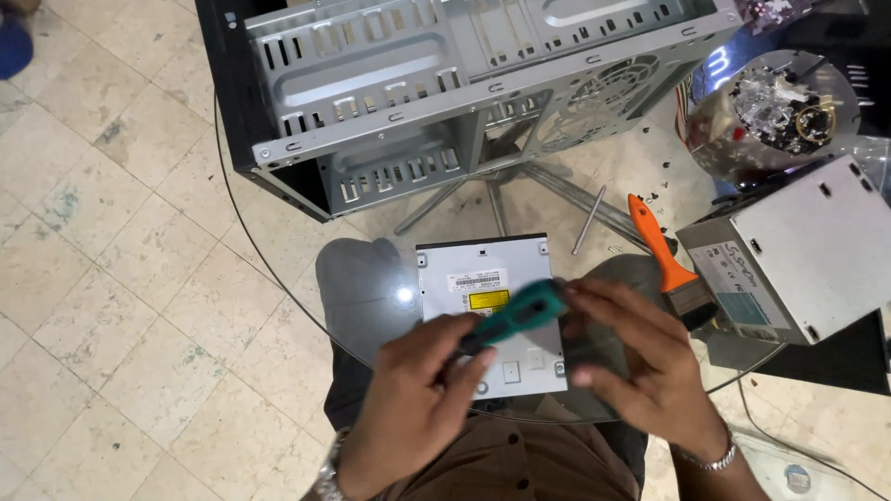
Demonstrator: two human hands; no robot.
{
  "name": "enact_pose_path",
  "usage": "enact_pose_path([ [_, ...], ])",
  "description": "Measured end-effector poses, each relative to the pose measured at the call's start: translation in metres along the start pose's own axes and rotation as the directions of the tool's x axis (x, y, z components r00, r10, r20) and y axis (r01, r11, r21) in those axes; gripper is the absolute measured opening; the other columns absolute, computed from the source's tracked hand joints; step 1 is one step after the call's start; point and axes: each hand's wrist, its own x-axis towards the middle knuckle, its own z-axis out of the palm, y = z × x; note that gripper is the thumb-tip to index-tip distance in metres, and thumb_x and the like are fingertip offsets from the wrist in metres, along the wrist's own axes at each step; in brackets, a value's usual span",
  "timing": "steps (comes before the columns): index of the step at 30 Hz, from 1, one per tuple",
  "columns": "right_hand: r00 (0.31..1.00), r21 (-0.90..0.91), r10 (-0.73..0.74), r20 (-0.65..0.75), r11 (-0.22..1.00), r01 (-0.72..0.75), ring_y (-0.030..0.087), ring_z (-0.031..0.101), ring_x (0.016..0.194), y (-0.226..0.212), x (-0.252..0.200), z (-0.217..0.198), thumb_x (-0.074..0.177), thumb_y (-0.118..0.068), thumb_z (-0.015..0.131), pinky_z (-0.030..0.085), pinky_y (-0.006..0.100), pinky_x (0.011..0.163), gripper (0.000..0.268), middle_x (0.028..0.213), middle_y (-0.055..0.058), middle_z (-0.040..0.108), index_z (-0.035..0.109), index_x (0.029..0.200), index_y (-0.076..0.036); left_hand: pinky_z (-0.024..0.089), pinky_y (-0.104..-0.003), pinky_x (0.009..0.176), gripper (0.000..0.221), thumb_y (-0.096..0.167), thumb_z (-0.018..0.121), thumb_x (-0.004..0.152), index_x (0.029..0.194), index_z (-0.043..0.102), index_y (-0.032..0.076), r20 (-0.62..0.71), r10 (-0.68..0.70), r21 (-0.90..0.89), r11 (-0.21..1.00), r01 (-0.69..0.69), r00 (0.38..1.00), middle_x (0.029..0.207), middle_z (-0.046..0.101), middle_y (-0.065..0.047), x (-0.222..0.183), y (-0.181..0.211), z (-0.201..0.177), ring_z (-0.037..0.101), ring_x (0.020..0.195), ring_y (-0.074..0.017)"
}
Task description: Removing an optical drive from a computer case by unscrewing the mounting screws and sliding the unit out.
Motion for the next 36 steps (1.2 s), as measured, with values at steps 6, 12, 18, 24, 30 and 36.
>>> enact_pose_path([
  [6, 0.948, 0.257, 0.259, -0.183, 0.944, -0.208, 0.031, 0.077, 0.111, -0.034, -0.029, 0.000, 0.085, -0.013, 0.072, 0.064, 0.040, 0.101, 0.031, 0.118, 0.021, 0.074, 0.067, 0.109, 0.005, 0.051, -0.044, 0.067, 0.028, 0.025, 0.052, 0.108, 0.126, 0.055, 0.003, 0.305, 0.182, -0.303, 0.949, -0.086, 0.935, 0.102, 0.069, -0.019, 0.007, 0.013, 0.043, 0.069, 0.085, -0.0355],
  [12, 0.803, 0.102, 0.384, -0.456, 0.919, -0.381, 0.045, 0.074, 0.082, -0.079, -0.026, -0.018, 0.091, 0.013, 0.057, 0.063, 0.057, 0.100, 0.093, 0.102, 0.041, 0.063, 0.013, 0.162, -0.026, 0.032, -0.061, 0.126, 0.071, 0.033, 0.075, 0.097, 0.152, 0.041, 0.002, 0.377, 0.411, -0.036, 0.902, -0.430, 0.830, 0.155, 0.052, -0.016, 0.007, -0.017, 0.045, 0.044, 0.150, -0.0379],
  [18, 0.857, 0.070, 0.380, -0.348, 0.922, -0.381, 0.053, 0.072, 0.113, -0.079, -0.036, -0.015, 0.095, 0.010, 0.051, 0.058, 0.062, 0.112, 0.083, 0.129, 0.041, 0.056, 0.024, 0.154, -0.042, 0.021, -0.080, 0.116, 0.054, 0.036, 0.087, 0.082, 0.126, 0.071, 0.008, 0.386, 0.392, 0.318, 0.793, -0.519, 0.835, 0.148, 0.057, -0.016, 0.013, -0.037, 0.050, 0.037, 0.150, -0.0399],
  [24, 0.714, 0.257, 0.660, -0.232, 0.750, -0.610, 0.033, 0.074, 0.120, -0.038, -0.055, -0.025, 0.091, -0.021, 0.060, 0.057, 0.042, 0.114, 0.035, 0.119, 0.025, 0.073, 0.058, 0.115, 0.005, 0.026, -0.080, 0.115, 0.056, 0.035, 0.088, 0.081, 0.127, 0.070, 0.009, 0.352, 0.384, 0.365, 0.783, -0.503, 0.854, 0.146, 0.059, -0.014, 0.023, -0.041, 0.049, 0.041, 0.147, -0.0407],
  [30, 0.340, 0.722, 0.940, 0.029, 0.216, -0.657, 0.036, 0.054, 0.143, -0.056, -0.029, -0.039, 0.097, -0.036, 0.065, 0.040, 0.040, 0.118, 0.056, 0.140, 0.035, 0.065, 0.063, 0.129, 0.010, 0.025, -0.079, 0.116, 0.055, 0.036, 0.088, 0.081, 0.126, 0.071, 0.008, 0.363, 0.372, 0.358, 0.791, -0.496, 0.855, 0.147, 0.059, -0.014, 0.027, -0.042, 0.048, 0.041, 0.147, -0.0402],
  [36, 0.576, 0.939, 0.777, 0.256, -0.058, -0.340, 0.045, 0.036, 0.145, -0.044, -0.047, -0.051, 0.105, -0.044, 0.104, 0.053, 0.047, 0.105, 0.078, 0.148, 0.043, 0.053, 0.067, 0.134, 0.018, 0.023, -0.079, 0.117, 0.058, 0.036, 0.089, 0.080, 0.128, 0.069, 0.009, 0.372, 0.364, 0.350, 0.797, -0.492, 0.854, 0.148, 0.058, -0.015, 0.027, -0.043, 0.049, 0.039, 0.149, -0.0404],
])
